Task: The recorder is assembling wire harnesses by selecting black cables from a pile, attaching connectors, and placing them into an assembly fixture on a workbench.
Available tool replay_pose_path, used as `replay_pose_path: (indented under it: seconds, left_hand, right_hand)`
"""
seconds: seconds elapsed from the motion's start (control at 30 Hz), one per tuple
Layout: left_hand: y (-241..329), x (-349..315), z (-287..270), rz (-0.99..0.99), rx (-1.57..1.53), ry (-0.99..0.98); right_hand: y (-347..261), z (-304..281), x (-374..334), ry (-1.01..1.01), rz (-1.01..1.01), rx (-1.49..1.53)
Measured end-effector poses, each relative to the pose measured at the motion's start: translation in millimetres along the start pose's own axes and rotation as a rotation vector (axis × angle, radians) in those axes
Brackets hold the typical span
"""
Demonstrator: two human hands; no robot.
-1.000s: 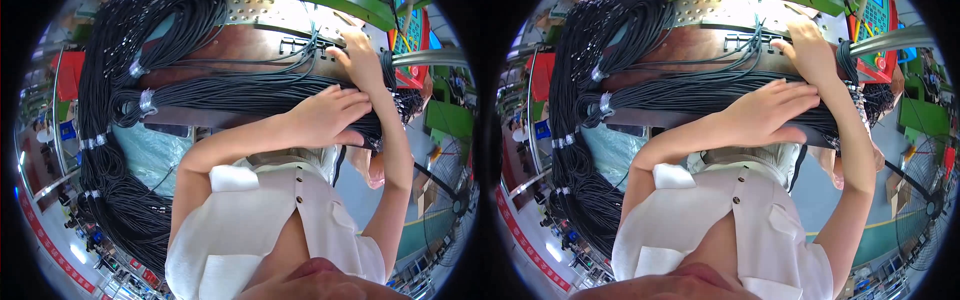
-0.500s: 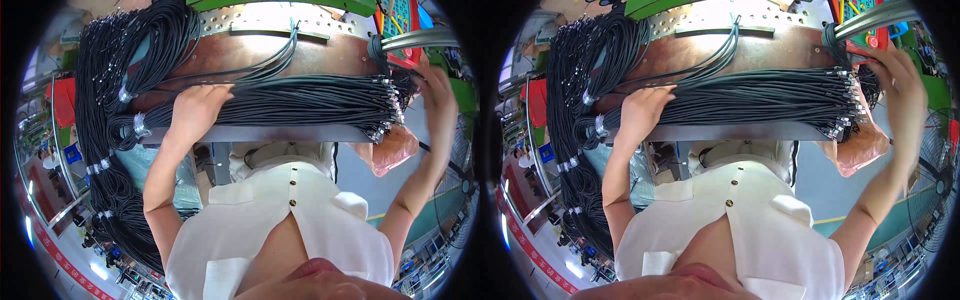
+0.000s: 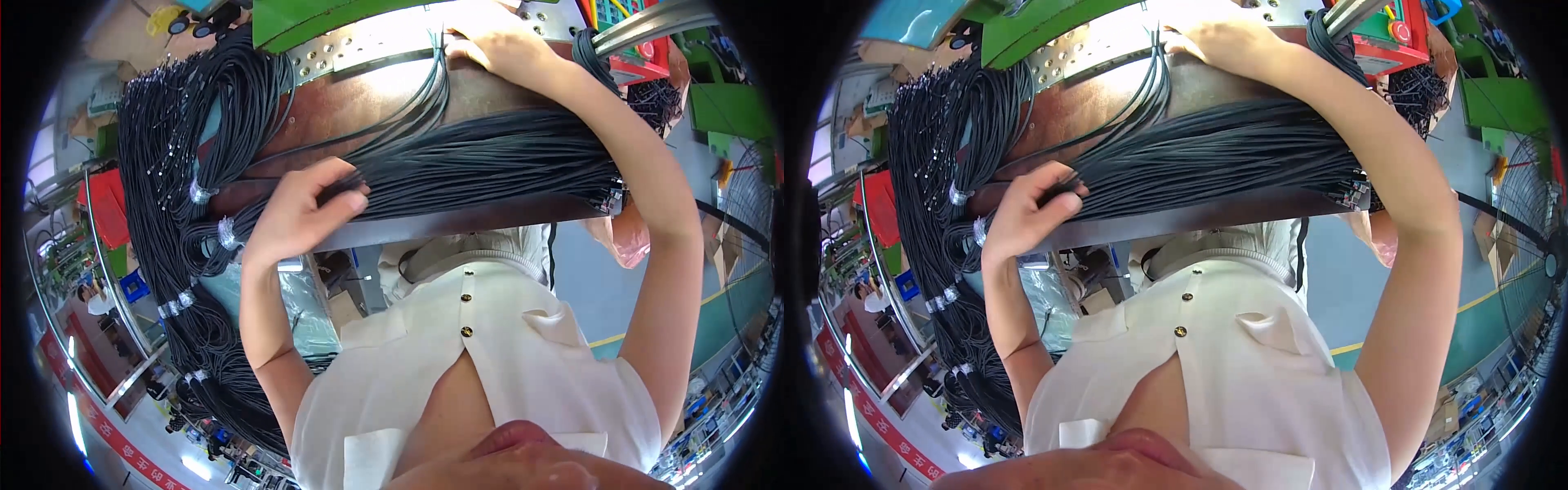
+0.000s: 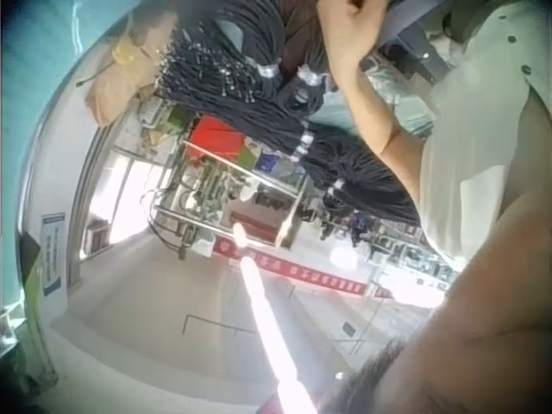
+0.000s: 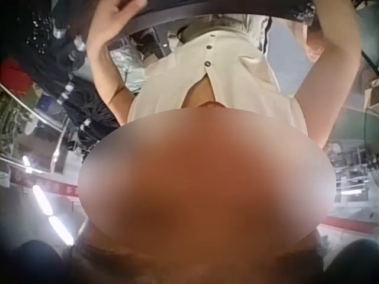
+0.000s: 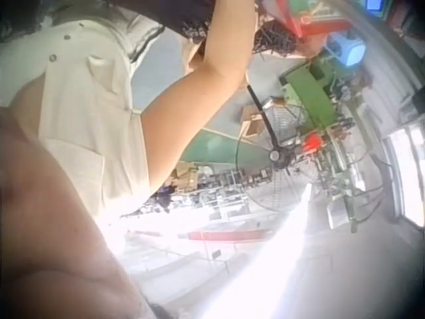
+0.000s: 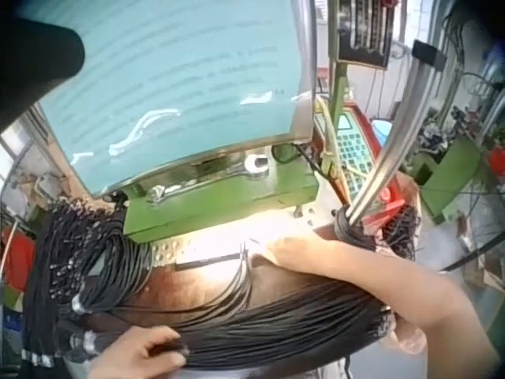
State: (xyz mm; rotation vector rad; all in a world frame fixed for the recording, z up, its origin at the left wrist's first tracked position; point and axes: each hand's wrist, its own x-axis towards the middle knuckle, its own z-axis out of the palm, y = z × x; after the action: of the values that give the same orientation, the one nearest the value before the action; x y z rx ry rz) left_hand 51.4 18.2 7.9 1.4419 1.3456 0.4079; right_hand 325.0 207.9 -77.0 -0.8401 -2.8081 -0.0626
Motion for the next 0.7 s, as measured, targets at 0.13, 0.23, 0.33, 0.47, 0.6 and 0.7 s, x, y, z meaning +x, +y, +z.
replay_pose_path:
  seconds: [0.13,0.23,0.33,0.47,0.6,0.7]
  left_hand:
    - [50,72,30,0.077,0.327,-0.482]
    - [83,131,70,0.010,-0.037,-0.685]
    - [96,172,120,-0.018,-0.382,-0.715]
    - [103,122,142,-0.225,-0.823,-0.644]
    - [71,60,148,-0.129,-0.864,-0.414]
    - [44,40,152,-0.044,-0.925,-0.210]
  right_hand:
    - [14,10,9,0.137,-0.068,0.222]
    - [11,15,20,0.160,-0.163,0.211]
    - [19,-3,11,0.162,-0.233,0.181]
    - [36,-22,-19,-0.154,-0.070,0.474]
    - [15,-60,-35,-0.487,0.092,0.646]
    - [17,-71,-53,-0.297,0.147,1.045]
